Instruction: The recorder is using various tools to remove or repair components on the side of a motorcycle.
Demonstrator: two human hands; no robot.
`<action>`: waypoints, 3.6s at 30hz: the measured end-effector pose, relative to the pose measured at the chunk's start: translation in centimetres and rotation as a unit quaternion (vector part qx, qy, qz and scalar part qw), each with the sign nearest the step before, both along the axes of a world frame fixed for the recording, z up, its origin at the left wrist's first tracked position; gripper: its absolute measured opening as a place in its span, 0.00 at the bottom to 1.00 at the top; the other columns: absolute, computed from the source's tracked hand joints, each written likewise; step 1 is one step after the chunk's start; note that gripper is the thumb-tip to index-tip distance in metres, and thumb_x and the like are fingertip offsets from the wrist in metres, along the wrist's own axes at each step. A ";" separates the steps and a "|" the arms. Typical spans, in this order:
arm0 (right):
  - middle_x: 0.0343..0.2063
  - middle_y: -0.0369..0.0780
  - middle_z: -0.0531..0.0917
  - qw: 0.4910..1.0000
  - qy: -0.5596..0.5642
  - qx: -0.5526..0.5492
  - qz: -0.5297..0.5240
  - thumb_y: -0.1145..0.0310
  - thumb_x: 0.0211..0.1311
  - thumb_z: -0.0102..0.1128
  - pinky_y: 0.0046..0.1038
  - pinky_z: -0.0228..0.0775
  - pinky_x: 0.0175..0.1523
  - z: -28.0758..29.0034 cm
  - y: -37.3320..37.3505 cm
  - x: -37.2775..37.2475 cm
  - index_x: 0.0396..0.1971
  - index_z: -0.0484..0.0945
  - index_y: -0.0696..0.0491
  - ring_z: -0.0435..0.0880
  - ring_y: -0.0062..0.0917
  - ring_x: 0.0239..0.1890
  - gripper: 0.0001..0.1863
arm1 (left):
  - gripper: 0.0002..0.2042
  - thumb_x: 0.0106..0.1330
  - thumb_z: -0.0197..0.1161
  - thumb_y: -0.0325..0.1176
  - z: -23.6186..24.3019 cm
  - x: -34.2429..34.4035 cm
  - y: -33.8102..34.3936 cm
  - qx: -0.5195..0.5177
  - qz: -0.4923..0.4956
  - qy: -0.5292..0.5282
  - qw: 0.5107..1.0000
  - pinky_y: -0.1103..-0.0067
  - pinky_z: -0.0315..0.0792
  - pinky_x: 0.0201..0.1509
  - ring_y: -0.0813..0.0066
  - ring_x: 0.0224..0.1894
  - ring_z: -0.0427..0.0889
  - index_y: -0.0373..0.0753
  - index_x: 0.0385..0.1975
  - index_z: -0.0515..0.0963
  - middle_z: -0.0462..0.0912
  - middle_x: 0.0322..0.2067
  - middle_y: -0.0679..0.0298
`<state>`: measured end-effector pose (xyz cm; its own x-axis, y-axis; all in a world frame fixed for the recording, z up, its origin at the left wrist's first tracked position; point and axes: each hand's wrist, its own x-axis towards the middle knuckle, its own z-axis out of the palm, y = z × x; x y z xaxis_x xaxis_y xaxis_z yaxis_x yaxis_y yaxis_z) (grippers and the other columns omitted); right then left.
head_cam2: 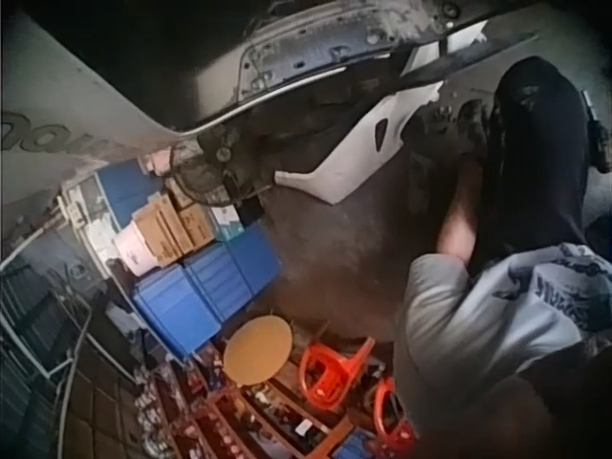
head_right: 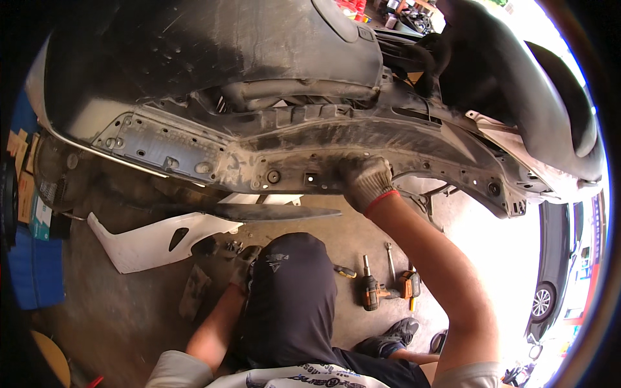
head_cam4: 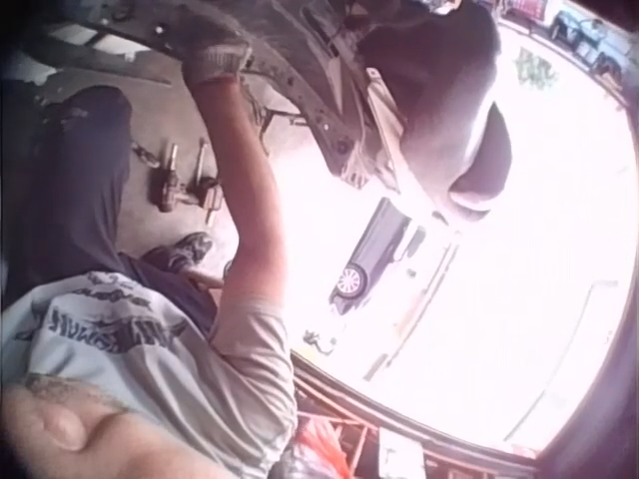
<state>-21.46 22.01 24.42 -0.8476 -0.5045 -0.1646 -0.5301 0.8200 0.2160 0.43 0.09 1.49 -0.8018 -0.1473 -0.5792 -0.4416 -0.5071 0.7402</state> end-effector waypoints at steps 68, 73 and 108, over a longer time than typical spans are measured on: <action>0.36 0.46 0.83 0.942 -0.097 -0.053 -0.317 0.61 0.62 0.50 0.39 0.75 0.45 5.1 29.3 21.2 0.34 0.80 0.52 0.82 0.42 0.39 0.13 | 0.13 0.61 0.59 0.42 16.2 -18.0 -0.3 -0.759 -0.253 0.250 0.545 0.63 0.71 0.50 0.52 0.47 0.78 0.42 0.39 0.78 0.81 0.41 0.51; 0.36 0.47 0.83 0.938 -0.111 -0.073 -0.319 0.60 0.62 0.49 0.40 0.74 0.45 4.9 29.9 22.3 0.34 0.80 0.53 0.82 0.43 0.40 0.14 | 0.13 0.58 0.62 0.41 17.0 -17.6 0.2 -0.719 -0.205 0.249 0.616 0.66 0.73 0.46 0.55 0.41 0.81 0.38 0.33 0.81 0.83 0.33 0.52; 0.28 0.51 0.82 0.939 -0.140 -0.133 -0.284 0.65 0.59 0.53 0.40 0.75 0.40 2.3 33.0 24.7 0.29 0.79 0.58 0.83 0.45 0.34 0.11 | 0.11 0.56 0.64 0.38 18.0 -17.0 0.9 -0.735 -0.248 0.199 0.599 0.67 0.72 0.49 0.54 0.44 0.80 0.39 0.35 0.80 0.83 0.37 0.51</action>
